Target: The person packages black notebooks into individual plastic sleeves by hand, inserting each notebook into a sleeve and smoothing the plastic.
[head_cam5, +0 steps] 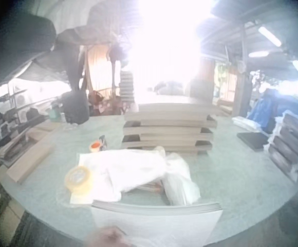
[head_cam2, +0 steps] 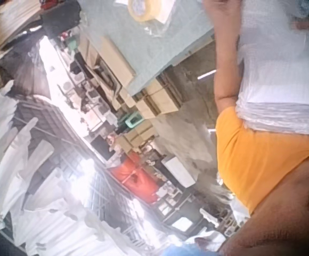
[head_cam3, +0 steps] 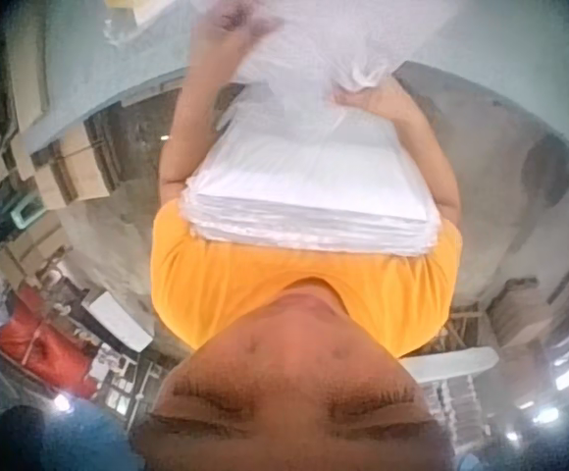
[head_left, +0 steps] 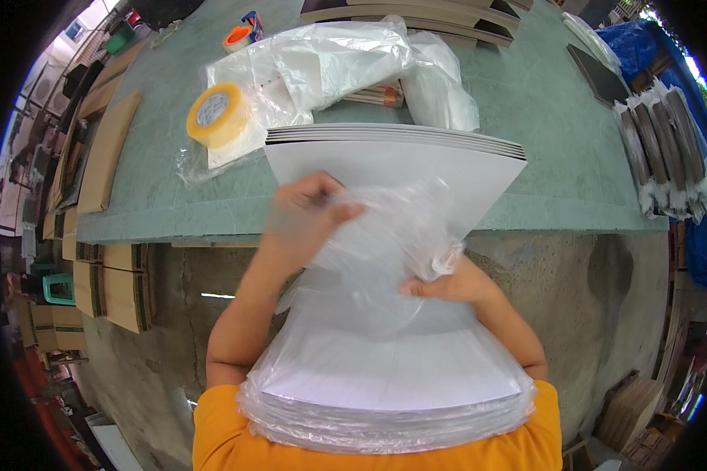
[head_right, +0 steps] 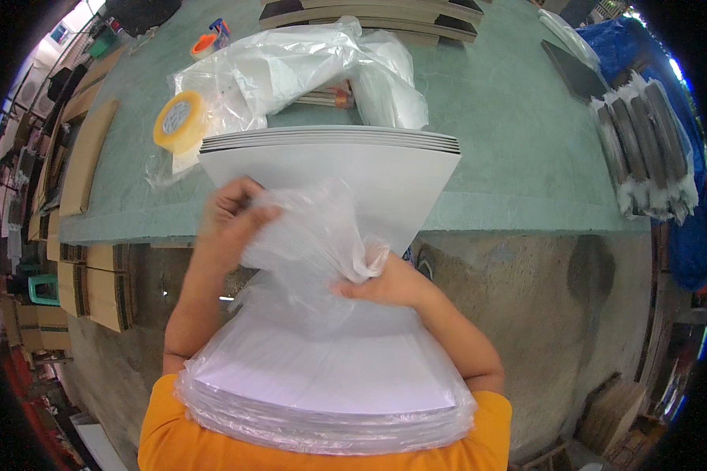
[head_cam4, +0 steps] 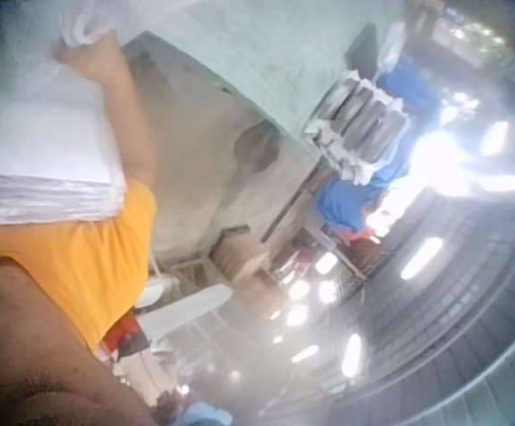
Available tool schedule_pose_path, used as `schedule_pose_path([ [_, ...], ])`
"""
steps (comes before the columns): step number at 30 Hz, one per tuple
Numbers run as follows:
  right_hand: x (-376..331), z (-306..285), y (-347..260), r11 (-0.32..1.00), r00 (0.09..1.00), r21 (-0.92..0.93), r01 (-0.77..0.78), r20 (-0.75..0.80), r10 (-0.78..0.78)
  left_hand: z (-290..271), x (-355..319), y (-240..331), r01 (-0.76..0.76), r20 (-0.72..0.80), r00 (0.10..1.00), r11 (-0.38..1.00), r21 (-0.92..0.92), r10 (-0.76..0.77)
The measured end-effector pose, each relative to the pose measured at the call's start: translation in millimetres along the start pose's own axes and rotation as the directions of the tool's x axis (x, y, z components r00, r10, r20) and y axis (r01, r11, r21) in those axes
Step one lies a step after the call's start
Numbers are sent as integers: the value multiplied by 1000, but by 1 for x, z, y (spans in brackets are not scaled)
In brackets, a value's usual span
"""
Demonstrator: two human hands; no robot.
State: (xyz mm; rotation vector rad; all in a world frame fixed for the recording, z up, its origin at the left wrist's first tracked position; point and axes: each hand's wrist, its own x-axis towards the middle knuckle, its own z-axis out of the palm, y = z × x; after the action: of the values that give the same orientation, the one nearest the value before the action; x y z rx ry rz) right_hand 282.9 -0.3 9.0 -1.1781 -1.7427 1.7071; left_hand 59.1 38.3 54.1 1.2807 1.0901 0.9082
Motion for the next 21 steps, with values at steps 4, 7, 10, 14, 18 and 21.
schedule_pose_path([
  [4,-15,-20,25,989,971,15,150,188,-150,-15,0,1,-75,-25,996,955,287,85],
  [7,-7,-30,14,939,951,160,303,-115,-287,-7,-3,-2,-50,3,999,905,422,53],
  [10,1,-20,-13,955,920,-67,288,-256,-295,-4,-3,-7,-112,12,993,916,386,117],
  [14,-5,-22,-29,992,951,65,106,-298,-82,-10,-6,-2,-293,3,933,753,589,361],
  [18,-8,-22,-34,866,968,469,170,-244,-58,-9,-24,28,-253,49,960,773,582,276],
  [21,1,-8,-29,864,956,433,258,-242,-165,31,-21,30,-306,252,940,897,319,231],
])
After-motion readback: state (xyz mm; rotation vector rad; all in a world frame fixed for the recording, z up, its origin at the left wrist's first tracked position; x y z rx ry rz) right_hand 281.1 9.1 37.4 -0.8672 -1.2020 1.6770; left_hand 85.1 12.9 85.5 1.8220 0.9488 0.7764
